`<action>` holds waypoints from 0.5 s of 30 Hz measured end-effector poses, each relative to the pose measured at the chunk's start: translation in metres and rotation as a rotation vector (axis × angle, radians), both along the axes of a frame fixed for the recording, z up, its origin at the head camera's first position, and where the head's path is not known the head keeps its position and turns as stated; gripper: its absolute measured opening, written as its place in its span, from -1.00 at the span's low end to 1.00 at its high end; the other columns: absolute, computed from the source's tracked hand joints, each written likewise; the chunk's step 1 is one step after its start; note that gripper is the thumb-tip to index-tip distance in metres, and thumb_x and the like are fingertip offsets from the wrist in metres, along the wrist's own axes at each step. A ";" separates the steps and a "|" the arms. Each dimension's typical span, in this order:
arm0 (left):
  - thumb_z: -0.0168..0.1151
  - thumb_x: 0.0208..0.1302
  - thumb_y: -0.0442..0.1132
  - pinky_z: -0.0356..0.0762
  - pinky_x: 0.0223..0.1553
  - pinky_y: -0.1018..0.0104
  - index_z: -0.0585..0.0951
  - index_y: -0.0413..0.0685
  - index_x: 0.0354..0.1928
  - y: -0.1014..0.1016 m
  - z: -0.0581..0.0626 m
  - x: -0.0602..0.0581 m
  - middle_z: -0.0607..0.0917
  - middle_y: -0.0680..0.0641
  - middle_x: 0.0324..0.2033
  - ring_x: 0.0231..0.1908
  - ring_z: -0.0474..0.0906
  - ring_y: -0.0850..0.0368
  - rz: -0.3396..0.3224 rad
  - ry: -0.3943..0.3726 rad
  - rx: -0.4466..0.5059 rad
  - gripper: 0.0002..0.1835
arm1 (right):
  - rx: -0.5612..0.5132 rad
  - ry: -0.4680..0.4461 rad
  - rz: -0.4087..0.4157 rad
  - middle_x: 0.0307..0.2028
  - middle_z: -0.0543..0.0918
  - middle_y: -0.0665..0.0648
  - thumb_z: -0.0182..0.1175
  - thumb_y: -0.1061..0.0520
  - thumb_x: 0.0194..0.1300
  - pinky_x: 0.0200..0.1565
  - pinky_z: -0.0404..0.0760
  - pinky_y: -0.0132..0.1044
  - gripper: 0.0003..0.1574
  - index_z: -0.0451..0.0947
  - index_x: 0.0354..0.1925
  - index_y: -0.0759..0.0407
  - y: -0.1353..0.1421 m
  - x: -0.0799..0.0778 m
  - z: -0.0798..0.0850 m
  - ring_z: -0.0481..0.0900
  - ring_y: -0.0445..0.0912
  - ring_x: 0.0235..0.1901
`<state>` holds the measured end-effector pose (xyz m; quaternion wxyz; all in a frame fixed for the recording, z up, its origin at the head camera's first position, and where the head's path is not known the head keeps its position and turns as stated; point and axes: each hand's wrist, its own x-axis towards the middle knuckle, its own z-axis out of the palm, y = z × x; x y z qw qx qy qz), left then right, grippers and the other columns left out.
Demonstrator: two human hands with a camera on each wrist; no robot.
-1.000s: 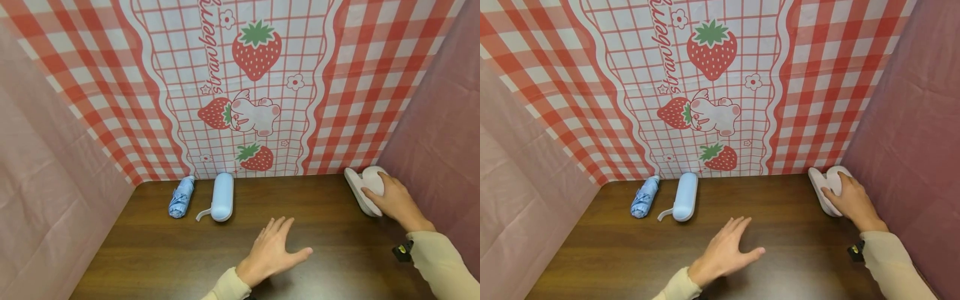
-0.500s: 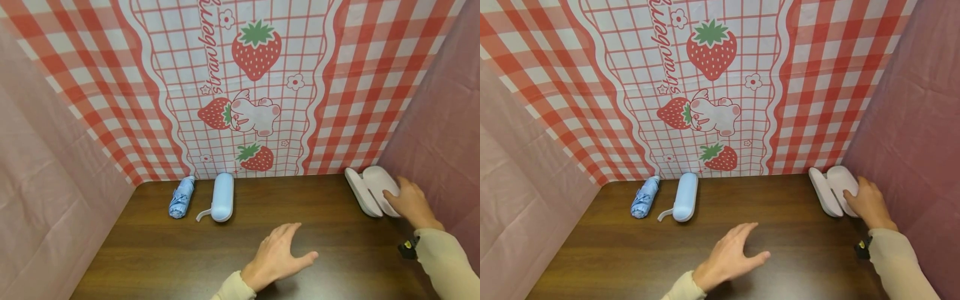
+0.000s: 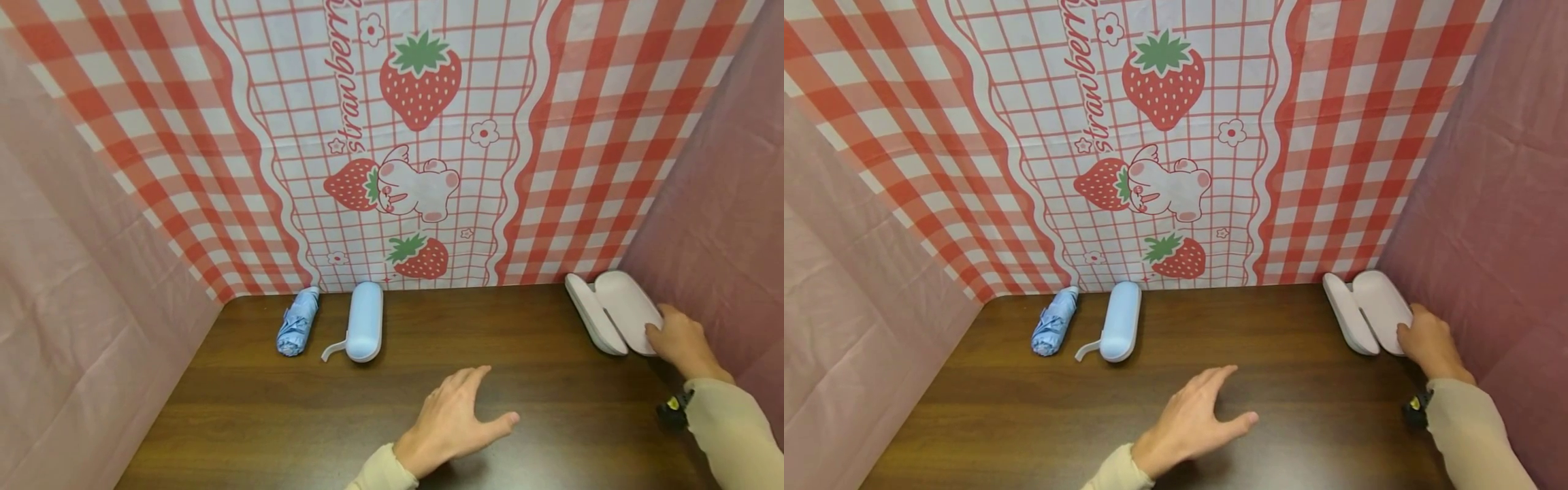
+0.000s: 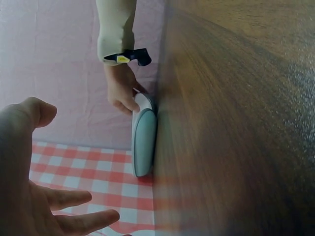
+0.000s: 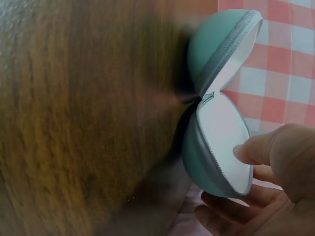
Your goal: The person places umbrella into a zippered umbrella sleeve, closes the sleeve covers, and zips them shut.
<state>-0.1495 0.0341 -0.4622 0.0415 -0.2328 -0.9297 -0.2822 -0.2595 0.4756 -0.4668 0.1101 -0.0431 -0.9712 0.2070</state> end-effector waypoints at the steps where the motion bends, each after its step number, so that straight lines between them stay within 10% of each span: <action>1: 0.15 0.23 0.48 0.63 0.09 0.10 0.44 0.19 0.45 0.000 0.000 0.000 0.59 0.08 0.31 0.25 0.55 0.10 0.001 -0.002 -0.001 -0.14 | -0.003 -0.005 -0.002 0.10 0.31 0.84 0.03 0.23 0.38 0.03 0.35 0.53 -0.35 0.17 0.24 0.72 0.001 0.000 -0.001 0.30 0.74 0.00; 15: 0.15 0.23 0.49 0.64 0.08 0.09 0.42 0.23 0.46 -0.002 0.000 0.000 0.58 0.08 0.32 0.25 0.56 0.08 0.000 -0.042 0.011 -0.15 | -0.021 0.054 -0.009 0.02 0.51 0.72 -0.05 0.31 0.26 -0.12 0.43 0.43 -0.49 0.40 0.09 0.68 0.000 0.002 0.002 0.40 0.71 -0.10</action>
